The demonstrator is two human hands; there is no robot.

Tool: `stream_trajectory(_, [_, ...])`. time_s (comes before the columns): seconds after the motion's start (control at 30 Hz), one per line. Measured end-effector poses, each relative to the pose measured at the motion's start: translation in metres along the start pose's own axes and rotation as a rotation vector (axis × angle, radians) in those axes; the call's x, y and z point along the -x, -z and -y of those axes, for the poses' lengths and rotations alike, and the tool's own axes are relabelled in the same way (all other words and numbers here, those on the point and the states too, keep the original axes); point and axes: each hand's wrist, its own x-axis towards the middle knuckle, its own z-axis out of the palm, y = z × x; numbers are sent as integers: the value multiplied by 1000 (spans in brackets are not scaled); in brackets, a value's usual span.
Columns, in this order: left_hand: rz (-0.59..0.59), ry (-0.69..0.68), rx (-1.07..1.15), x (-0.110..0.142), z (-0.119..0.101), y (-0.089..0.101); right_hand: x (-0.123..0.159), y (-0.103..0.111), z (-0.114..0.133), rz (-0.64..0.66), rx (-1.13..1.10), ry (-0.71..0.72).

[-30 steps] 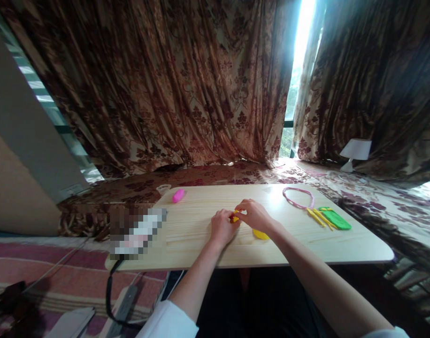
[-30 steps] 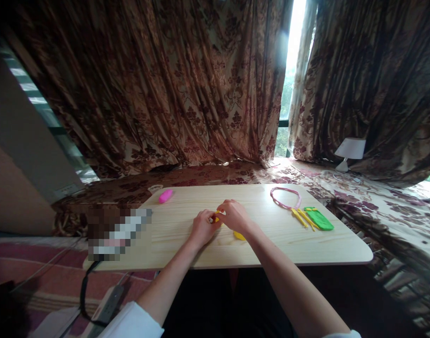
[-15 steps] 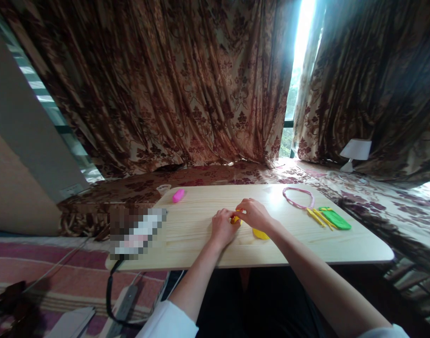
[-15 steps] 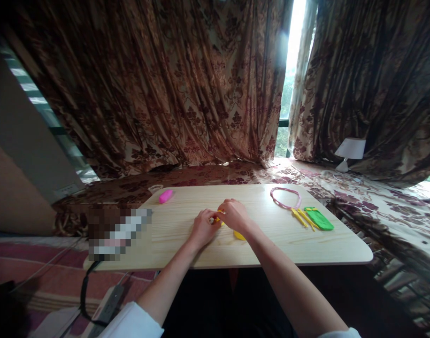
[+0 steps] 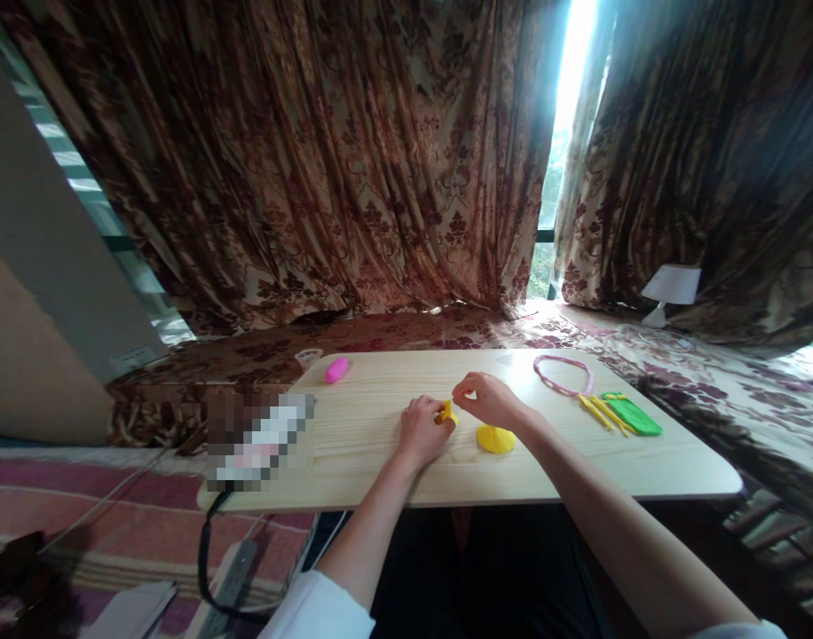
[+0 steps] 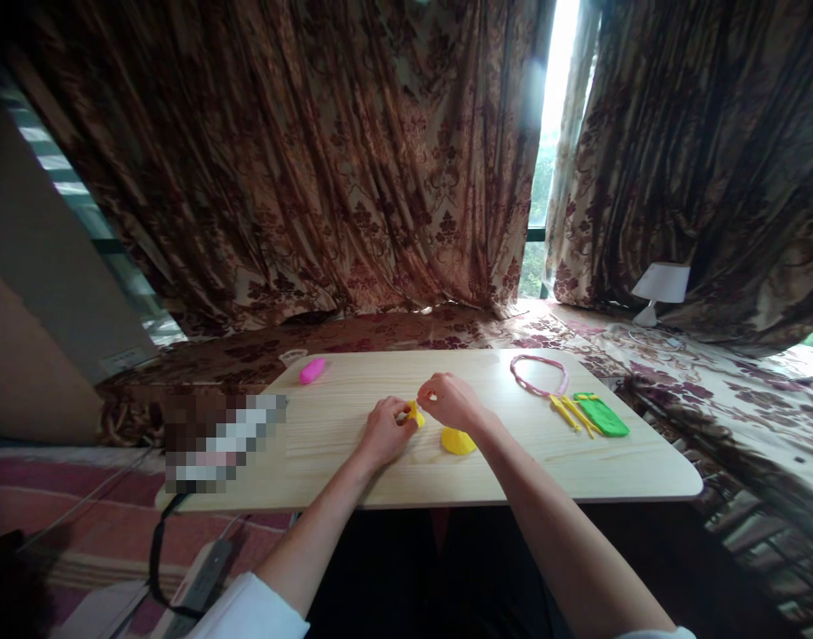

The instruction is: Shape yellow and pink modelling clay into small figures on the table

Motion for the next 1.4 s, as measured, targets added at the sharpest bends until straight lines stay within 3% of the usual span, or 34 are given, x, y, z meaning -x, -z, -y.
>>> stream_trajectory(0.43, [-116,24,36,0,-2,1,3,-11,9,-78,-13,-26])
stream_trajectory(1.4, [-113,18,41,0,-4,3,-3,-12,2,8,-135,10])
